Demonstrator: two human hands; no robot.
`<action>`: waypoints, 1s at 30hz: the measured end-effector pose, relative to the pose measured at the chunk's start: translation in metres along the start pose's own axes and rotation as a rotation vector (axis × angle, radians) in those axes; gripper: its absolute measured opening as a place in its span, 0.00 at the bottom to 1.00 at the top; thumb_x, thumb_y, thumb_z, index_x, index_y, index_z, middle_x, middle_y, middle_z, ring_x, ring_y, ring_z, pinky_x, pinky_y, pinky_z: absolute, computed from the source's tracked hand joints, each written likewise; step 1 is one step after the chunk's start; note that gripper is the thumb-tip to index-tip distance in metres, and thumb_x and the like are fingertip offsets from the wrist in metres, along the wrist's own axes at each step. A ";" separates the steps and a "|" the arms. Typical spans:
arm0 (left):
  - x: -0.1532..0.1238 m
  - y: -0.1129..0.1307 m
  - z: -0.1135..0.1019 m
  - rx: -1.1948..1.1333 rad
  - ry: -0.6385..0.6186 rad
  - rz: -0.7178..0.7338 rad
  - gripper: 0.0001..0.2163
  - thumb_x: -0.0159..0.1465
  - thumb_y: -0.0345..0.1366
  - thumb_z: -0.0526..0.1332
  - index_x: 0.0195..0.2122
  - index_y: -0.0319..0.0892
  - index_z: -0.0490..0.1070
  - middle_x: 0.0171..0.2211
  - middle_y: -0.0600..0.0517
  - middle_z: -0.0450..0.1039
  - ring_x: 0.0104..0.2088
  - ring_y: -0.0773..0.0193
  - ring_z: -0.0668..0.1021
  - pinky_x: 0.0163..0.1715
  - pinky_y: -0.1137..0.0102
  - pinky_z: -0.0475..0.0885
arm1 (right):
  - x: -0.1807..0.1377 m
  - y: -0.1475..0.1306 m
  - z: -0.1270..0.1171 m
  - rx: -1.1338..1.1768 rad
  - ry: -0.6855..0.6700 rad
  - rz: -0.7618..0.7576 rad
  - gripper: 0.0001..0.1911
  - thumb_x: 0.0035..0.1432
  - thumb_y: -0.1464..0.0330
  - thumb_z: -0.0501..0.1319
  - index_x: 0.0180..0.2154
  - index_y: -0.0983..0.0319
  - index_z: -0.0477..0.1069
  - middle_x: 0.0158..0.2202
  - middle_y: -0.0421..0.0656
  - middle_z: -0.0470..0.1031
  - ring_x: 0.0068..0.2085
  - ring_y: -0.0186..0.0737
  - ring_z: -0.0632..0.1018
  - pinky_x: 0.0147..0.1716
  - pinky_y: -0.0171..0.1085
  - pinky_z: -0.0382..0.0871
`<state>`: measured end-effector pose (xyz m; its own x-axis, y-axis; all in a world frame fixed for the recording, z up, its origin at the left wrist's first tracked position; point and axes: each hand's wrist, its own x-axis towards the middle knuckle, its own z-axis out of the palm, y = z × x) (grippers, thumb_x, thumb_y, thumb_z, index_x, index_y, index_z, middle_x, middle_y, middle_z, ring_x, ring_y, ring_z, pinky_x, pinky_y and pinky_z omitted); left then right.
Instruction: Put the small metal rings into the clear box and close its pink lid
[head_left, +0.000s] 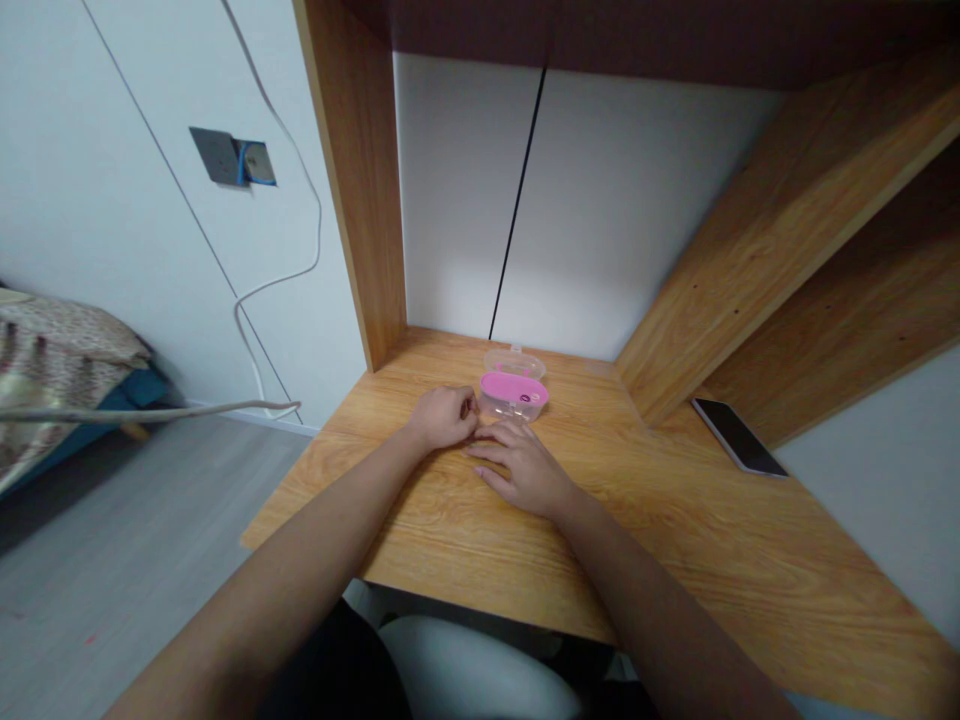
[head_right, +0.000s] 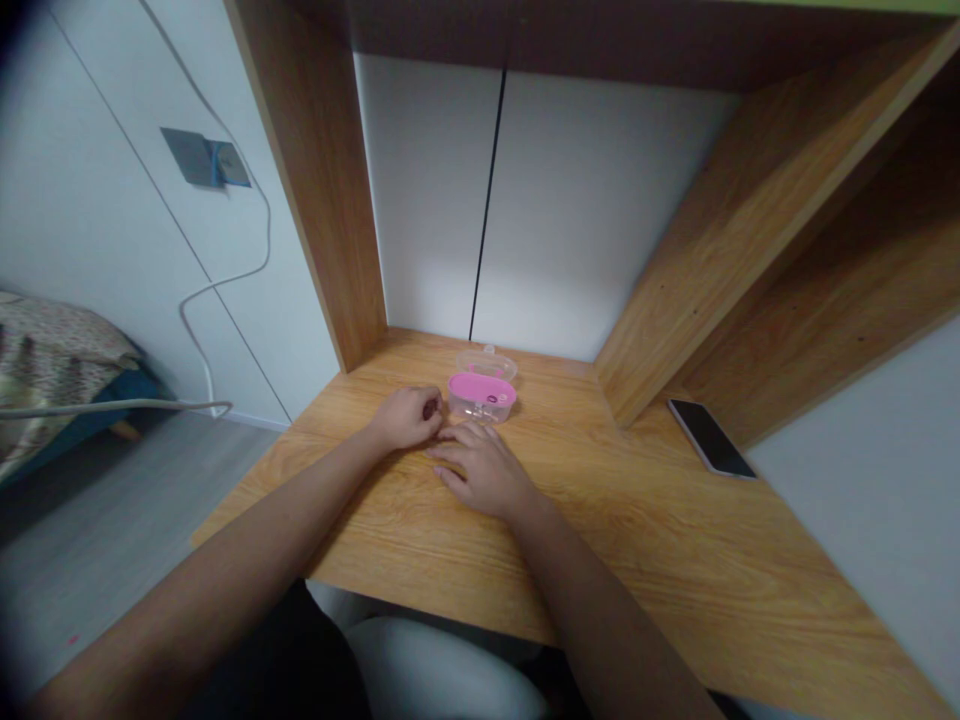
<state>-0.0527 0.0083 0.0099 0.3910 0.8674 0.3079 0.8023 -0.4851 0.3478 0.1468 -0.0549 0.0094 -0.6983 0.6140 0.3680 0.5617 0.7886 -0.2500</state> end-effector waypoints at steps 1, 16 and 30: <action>0.000 0.000 0.000 0.004 0.011 -0.016 0.07 0.59 0.37 0.57 0.35 0.43 0.74 0.29 0.49 0.78 0.29 0.60 0.77 0.28 0.70 0.64 | 0.000 -0.002 0.000 -0.008 -0.015 -0.015 0.15 0.63 0.65 0.62 0.52 0.52 0.76 0.52 0.43 0.76 0.55 0.49 0.71 0.56 0.51 0.63; 0.000 -0.001 0.001 -0.012 -0.018 -0.011 0.08 0.59 0.37 0.58 0.35 0.43 0.75 0.28 0.49 0.77 0.28 0.60 0.77 0.27 0.70 0.65 | -0.003 0.009 -0.011 -0.026 0.050 0.050 0.11 0.63 0.69 0.60 0.44 0.55 0.80 0.44 0.42 0.82 0.50 0.49 0.74 0.52 0.52 0.66; 0.000 0.000 0.003 -0.068 -0.076 0.142 0.11 0.54 0.31 0.58 0.37 0.42 0.77 0.30 0.50 0.78 0.31 0.60 0.78 0.34 0.70 0.70 | -0.010 0.031 -0.005 -0.029 0.135 0.164 0.09 0.61 0.70 0.61 0.40 0.56 0.81 0.41 0.43 0.82 0.45 0.46 0.77 0.49 0.49 0.70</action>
<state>-0.0519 0.0084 0.0071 0.5330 0.7944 0.2912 0.7052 -0.6073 0.3659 0.1733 -0.0364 0.0029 -0.5314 0.7228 0.4419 0.6770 0.6759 -0.2914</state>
